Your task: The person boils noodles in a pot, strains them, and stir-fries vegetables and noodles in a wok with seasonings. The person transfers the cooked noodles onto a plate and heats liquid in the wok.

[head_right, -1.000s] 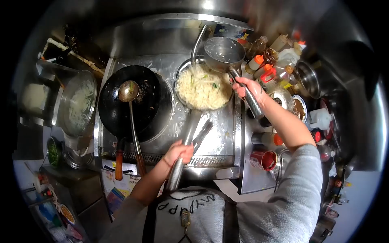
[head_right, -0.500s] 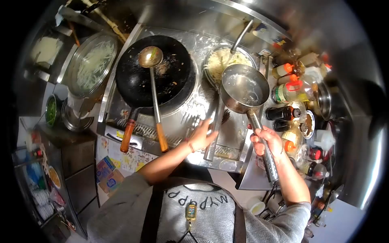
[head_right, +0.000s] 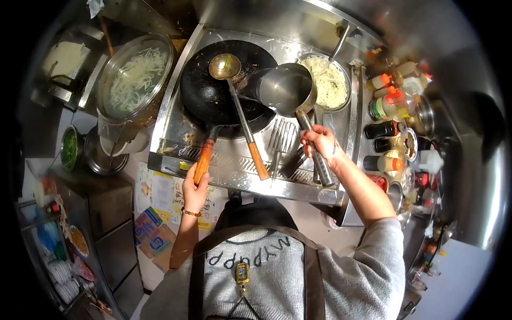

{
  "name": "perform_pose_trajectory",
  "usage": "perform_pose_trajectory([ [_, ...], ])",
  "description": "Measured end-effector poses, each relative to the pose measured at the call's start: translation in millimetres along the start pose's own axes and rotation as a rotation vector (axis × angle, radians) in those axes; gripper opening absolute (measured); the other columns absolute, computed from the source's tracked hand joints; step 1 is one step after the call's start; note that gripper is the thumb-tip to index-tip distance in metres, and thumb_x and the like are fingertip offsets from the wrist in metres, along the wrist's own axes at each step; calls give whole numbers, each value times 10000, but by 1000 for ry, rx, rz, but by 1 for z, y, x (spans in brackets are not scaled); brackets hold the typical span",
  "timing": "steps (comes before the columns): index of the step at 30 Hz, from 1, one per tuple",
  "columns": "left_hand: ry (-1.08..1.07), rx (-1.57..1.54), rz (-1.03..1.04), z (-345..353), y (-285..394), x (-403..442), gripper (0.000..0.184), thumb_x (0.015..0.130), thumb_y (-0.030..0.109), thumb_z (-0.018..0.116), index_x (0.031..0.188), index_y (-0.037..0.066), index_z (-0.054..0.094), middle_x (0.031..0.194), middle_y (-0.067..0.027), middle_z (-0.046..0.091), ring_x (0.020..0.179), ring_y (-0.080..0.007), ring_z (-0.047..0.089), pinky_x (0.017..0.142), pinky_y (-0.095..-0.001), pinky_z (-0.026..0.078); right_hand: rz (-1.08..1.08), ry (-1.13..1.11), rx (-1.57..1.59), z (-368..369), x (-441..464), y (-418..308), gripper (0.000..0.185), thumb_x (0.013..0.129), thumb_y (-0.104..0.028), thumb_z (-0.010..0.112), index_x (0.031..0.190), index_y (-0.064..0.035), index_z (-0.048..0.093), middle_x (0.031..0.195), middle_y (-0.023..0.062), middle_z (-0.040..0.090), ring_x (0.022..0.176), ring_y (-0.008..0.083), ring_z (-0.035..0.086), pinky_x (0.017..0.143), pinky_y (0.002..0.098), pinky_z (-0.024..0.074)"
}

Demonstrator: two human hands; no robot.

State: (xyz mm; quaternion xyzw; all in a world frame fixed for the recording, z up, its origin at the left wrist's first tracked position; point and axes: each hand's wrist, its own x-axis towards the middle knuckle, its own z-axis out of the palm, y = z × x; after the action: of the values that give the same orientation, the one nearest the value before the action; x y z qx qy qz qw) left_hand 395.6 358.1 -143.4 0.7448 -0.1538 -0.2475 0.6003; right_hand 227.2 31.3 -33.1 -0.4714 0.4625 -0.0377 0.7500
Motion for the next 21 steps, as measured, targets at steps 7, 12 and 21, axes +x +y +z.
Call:
perform_pose_trajectory([
  [7, -38, 107, 125, -21, 8, 6, 422, 868, 186, 609, 1202, -18, 450, 903, -144, 597, 706, -211, 573, 639, -308, 466, -223, 239, -395, 51, -4, -15, 115, 819, -86, 597, 780, -12, 519, 591, 42, 510, 434, 118, 479, 382, 276, 420],
  [12, -9, 147, 253, -16, -11, 11, 399, 871, 186, 600, 1196, 5, 456, 927, -151, 600, 736, -243, 579, 675, -337, 466, -385, 348, -763, 52, 2, -8, 182, 783, -104, 623, 865, 42, 551, 636, 147, 587, 508, 208, 580, 488, 343, 466],
  [21, -22, 3, 74, -25, -22, -28, 424, 847, 96, 608, 1236, 18, 457, 849, -83, 594, 635, -116, 556, 600, -272, 466, -837, 520, -1505, 12, 15, 2, 562, 774, -115, 576, 1291, -39, 368, 914, 277, 597, 831, 435, 590, 718, 490, 470],
])
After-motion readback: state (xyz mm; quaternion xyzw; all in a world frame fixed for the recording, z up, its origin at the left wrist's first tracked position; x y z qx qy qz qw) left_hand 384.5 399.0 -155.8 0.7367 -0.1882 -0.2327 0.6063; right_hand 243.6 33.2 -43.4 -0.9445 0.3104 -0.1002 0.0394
